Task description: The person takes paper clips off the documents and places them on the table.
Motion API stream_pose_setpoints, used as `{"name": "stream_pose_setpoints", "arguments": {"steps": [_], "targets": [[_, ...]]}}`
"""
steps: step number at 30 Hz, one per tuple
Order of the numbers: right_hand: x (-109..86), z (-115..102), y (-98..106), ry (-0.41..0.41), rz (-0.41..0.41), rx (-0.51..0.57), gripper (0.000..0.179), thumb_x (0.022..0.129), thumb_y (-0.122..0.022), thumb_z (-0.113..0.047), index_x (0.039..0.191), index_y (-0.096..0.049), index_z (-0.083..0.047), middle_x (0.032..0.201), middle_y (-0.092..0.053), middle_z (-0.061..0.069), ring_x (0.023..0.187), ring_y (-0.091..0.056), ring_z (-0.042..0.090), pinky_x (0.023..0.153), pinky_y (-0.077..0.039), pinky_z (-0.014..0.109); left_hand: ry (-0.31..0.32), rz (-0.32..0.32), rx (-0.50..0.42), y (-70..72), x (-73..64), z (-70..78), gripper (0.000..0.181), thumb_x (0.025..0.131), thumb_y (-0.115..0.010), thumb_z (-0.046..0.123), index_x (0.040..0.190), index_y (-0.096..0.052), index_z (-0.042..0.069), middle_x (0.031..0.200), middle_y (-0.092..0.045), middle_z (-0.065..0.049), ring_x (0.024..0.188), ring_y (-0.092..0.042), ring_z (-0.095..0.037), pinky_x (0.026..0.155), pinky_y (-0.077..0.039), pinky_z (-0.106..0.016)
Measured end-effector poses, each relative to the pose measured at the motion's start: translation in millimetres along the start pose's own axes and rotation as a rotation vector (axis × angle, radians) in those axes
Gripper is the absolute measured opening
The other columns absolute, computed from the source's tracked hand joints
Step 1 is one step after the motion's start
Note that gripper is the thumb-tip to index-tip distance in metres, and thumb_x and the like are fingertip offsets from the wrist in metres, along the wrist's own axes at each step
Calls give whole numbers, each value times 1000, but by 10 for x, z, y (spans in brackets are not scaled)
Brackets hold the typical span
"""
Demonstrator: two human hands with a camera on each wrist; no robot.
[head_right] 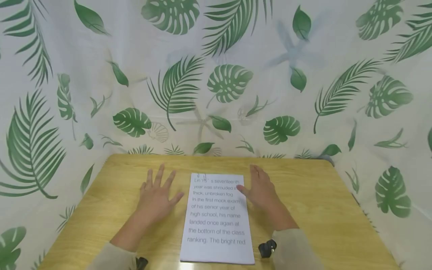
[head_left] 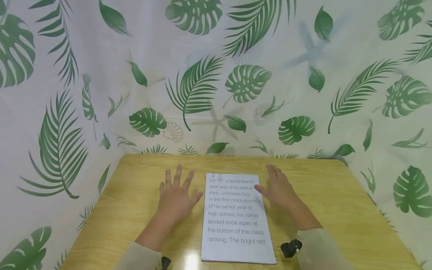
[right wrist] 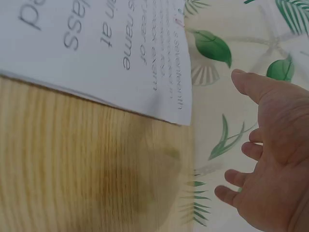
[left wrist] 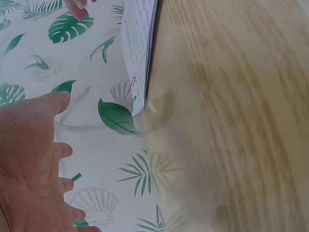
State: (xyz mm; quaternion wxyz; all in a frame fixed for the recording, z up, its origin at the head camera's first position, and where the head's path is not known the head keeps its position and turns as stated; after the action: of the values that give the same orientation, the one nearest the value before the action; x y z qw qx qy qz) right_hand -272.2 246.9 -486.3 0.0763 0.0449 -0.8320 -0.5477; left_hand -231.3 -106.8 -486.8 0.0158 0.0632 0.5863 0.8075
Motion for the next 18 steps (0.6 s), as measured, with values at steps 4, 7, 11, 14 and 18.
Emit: {"name": "stream_pose_setpoints", "arguments": {"steps": [4, 7, 11, 14, 18], "targets": [[163, 43, -60, -20, -58, 42, 97, 103, -74, -39, 168, -20, 9, 171, -25, 38, 154, -31, 63, 124, -35, 74, 17, 15, -4, 25, -15, -63, 80, 105, -56, 65, 171, -33, 26, 184, -12, -15, 166, -15, -54, 126, -29, -76], [269, 26, -132, -57, -111, 78, 96, 102, -76, -37, 168, -22, 6, 171, -24, 37, 153, -31, 64, 123, -35, 75, 31, 25, -27, 25, -35, -113, 76, 106, -60, 60, 167, -42, 19, 178, -29, -19, 160, -30, -52, 122, -36, -73], [381, 17, -248, -93, -160, 71, 97, 100, -77, -40, 168, -25, 5, 164, -32, 39, 147, -39, 63, 118, -40, 76, 55, 5, -43, 3, -67, -162, 69, 106, -63, 54, 161, -50, 14, 170, -43, -21, 153, -40, -51, 119, -39, -71], [440, 33, -333, -130, -188, 45, 101, 97, -79, -46, 169, -26, 3, 160, -36, 38, 141, -43, 57, 114, -43, 74, 65, -13, -42, -11, -91, -179, 65, 106, -64, 50, 157, -54, 12, 166, -48, -21, 150, -44, -50, 116, -41, -70], [504, 41, -420, -183, -222, 12, 104, 92, -81, -53, 167, -34, 0, 160, -37, 34, 140, -41, 51, 114, -41, 71, 69, -25, -53, -31, -109, -200, 61, 106, -66, 45, 155, -56, 11, 162, -52, -20, 147, -47, -50, 114, -43, -70]]}}
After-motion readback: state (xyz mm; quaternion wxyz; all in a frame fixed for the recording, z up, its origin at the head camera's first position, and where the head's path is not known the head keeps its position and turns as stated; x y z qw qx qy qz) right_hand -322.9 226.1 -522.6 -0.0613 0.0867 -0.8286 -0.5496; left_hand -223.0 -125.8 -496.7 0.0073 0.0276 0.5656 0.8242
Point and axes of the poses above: each hand's wrist, its own x-axis towards the middle knuckle, its own y-axis out of the back of the hand, z = x × y, the point moved 1 cm from there along x, towards the middle knuckle
